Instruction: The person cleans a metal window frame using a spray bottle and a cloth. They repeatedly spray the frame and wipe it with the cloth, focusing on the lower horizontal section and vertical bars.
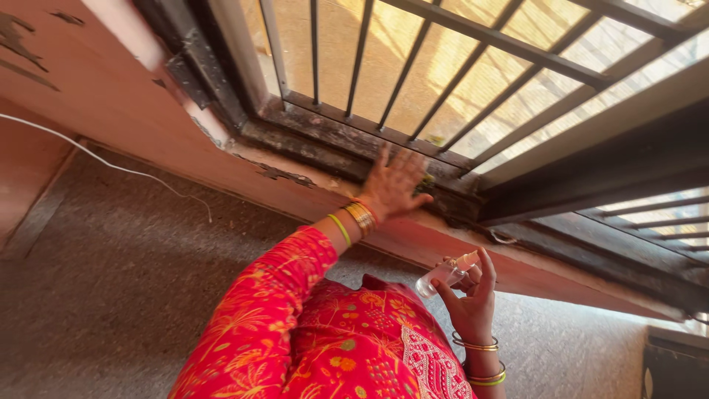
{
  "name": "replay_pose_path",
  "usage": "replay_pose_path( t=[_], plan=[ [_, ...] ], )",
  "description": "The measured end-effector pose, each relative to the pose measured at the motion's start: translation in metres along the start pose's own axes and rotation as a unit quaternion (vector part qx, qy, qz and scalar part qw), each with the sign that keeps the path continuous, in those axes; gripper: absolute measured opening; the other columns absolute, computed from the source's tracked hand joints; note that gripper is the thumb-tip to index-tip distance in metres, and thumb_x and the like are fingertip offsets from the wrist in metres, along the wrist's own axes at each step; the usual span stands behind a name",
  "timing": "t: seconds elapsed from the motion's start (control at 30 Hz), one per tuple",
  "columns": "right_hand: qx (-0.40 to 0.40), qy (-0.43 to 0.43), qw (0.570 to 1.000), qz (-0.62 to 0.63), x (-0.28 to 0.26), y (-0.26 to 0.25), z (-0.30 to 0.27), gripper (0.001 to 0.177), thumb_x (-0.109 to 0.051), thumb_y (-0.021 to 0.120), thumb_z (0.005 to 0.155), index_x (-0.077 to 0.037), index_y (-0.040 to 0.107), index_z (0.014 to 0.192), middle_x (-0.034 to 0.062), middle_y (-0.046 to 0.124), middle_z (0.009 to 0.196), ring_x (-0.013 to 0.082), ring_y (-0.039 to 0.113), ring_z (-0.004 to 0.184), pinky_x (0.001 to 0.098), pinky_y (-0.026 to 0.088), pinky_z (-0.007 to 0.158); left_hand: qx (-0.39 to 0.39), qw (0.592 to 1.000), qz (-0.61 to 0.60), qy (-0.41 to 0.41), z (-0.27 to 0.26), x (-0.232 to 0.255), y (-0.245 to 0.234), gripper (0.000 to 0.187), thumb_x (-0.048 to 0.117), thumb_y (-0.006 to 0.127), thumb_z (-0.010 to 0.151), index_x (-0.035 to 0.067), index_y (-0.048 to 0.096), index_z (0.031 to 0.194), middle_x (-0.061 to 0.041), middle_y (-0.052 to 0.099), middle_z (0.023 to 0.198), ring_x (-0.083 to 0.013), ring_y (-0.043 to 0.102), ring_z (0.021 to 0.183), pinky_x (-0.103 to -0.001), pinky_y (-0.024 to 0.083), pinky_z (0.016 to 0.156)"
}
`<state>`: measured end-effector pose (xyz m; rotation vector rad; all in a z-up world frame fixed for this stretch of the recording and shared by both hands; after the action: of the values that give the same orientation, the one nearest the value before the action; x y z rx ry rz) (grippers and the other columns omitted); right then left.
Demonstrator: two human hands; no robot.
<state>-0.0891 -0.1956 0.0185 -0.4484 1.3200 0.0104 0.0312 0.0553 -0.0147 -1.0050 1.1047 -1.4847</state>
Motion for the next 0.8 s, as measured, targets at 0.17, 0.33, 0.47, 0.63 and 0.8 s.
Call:
replay_pose_path(
  t=[0.17, 0.33, 0.47, 0.63, 0.8],
  plan=[
    [-0.001, 0.02, 1.0, 0.013, 0.0, 0.015, 0.003, 0.1, 0.005, 0.078, 0.079, -0.01, 0.02, 0.158, 0.0214, 0.068, 0.124, 0.0248, 0.072, 0.104, 0.0348, 0.062, 0.082, 0.07, 0.996, 0.025, -0.042, -0.038, -0.086, -0.01, 0.063, 0.057, 0.03, 0.107, 0.015, 0.054, 0.147, -0.008, 0.055, 0.15, -0.03, 0.046, 0.14, -0.067, 0.011, 0.123],
    [-0.005, 0.018, 1.0, 0.007, -0.002, 0.025, 0.008, 0.099, 0.005, 0.077, 0.08, -0.01, 0.019, 0.158, 0.022, 0.068, 0.124, 0.0243, 0.073, 0.104, 0.0348, 0.063, 0.083, 0.157, 0.982, -0.001, -0.1, -0.079, -0.168, -0.015, 0.036, 0.028, 0.053, 0.106, 0.009, 0.067, 0.133, -0.012, 0.063, 0.136, -0.0312, 0.054, 0.13, -0.054, 0.043, 0.102],
    [-0.013, -0.001, 1.0, 0.012, -0.005, 0.031, 0.01, 0.1, 0.006, 0.077, 0.08, -0.01, 0.018, 0.159, 0.0225, 0.067, 0.123, 0.0247, 0.072, 0.104, 0.0352, 0.063, 0.084, 0.225, 0.96, -0.02, -0.167, -0.112, -0.217, -0.011, 0.027, 0.016, 0.063, 0.111, 0.008, 0.068, 0.136, -0.01, 0.064, 0.135, -0.0265, 0.058, 0.122, -0.041, 0.054, 0.098],
    [-0.009, 0.031, 0.999, -0.008, -0.008, 0.037, 0.01, 0.1, 0.007, 0.077, 0.078, -0.01, 0.02, 0.158, 0.0222, 0.067, 0.123, 0.0249, 0.072, 0.102, 0.0352, 0.062, 0.082, 0.334, 0.904, -0.003, -0.266, -0.134, -0.226, -0.027, 0.029, 0.012, 0.067, 0.103, 0.008, 0.07, 0.131, -0.005, 0.065, 0.135, -0.0252, 0.06, 0.118, -0.039, 0.058, 0.101],
    [-0.039, 0.01, 0.999, -0.025, -0.014, 0.046, 0.016, 0.1, 0.007, 0.077, 0.079, -0.011, 0.02, 0.158, 0.0211, 0.068, 0.121, 0.0242, 0.073, 0.102, 0.0343, 0.063, 0.083, 0.381, 0.882, 0.058, -0.27, -0.091, -0.231, -0.032, 0.034, 0.018, 0.063, 0.104, 0.01, 0.066, 0.137, -0.002, 0.062, 0.143, -0.0237, 0.057, 0.124, -0.043, 0.043, 0.109]
  ],
)
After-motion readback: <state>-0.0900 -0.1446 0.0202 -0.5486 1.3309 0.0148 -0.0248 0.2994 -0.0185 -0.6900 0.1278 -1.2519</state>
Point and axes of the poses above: each hand's wrist, its own z-axis towards the middle knuckle, its own y-axis out of the palm, x = y × z, the point moved 3 cm from there along z, towards the middle knuckle
